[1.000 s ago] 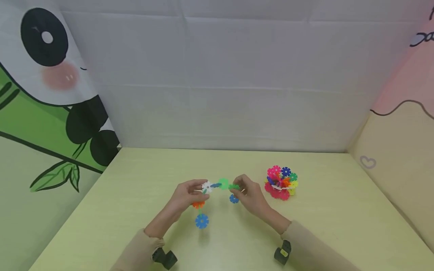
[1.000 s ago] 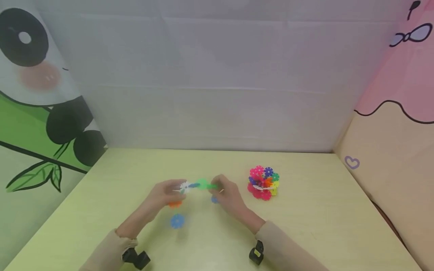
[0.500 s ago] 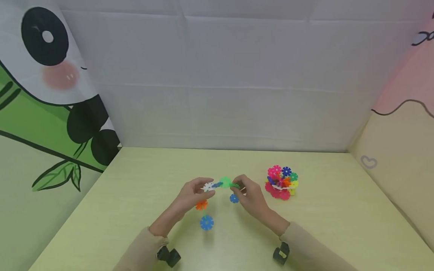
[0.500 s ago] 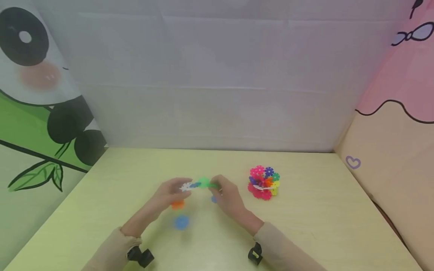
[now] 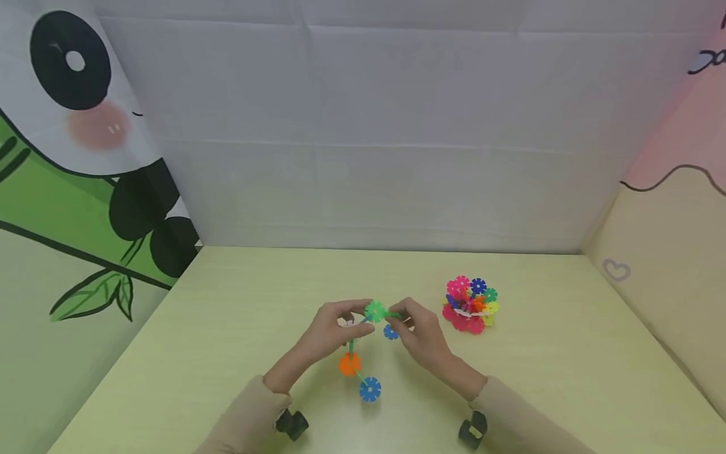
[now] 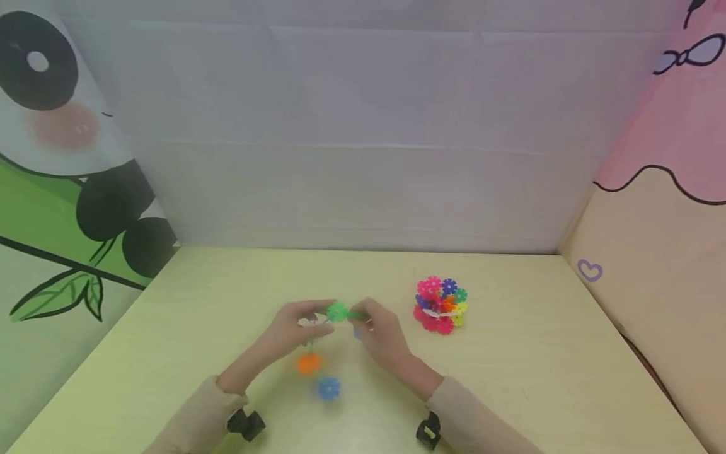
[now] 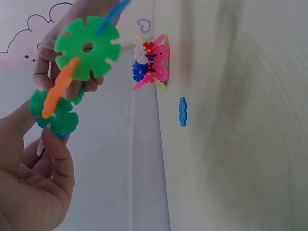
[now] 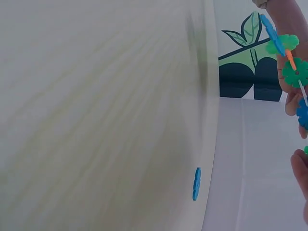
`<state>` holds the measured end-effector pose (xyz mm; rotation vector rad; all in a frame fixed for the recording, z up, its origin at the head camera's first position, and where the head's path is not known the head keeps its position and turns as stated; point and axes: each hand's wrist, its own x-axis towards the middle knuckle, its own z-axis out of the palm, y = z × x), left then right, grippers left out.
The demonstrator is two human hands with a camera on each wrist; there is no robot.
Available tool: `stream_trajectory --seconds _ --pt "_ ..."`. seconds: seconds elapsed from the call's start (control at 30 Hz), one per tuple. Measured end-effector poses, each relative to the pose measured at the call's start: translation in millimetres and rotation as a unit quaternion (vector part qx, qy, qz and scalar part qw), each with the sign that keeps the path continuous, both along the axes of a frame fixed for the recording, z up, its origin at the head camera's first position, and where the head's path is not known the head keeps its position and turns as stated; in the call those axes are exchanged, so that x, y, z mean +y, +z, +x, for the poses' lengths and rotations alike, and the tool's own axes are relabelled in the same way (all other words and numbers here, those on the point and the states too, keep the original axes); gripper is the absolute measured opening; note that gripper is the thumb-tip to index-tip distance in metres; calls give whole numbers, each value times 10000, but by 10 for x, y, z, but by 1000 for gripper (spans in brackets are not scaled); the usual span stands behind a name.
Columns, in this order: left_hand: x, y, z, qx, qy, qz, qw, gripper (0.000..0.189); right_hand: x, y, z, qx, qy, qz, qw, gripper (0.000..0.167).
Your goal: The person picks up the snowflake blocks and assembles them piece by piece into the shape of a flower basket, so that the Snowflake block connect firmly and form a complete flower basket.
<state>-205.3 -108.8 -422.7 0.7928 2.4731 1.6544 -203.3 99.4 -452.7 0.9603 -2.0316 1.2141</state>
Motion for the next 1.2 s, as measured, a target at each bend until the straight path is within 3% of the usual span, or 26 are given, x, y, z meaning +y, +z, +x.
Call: stream_trajectory --seconds 0.17,0.4,0.57,0.77,1.03,1.2 --pt "-19 8 8 180 -99 -56 9998 41 3 10 12 366 280 -147 9988 32" --pt "-8 -13 46 257 -70 216 9994 39 -23 60 18 632 246 86 9977 29" --pt "16 3 86 312 135 305 9990 39 -30 72 6 633 262 142 9975 29" --pt "46 9 81 316 139 246 9991 36 -28 21 4 506 248 56 9984 27" --pt "111 87 60 240 233 333 9989 31 -32 63 2 710 258 -279 9968 28" --pt "129 68 82 220 187 377 9989 33 -16 56 26 643 251 -159 9975 29"
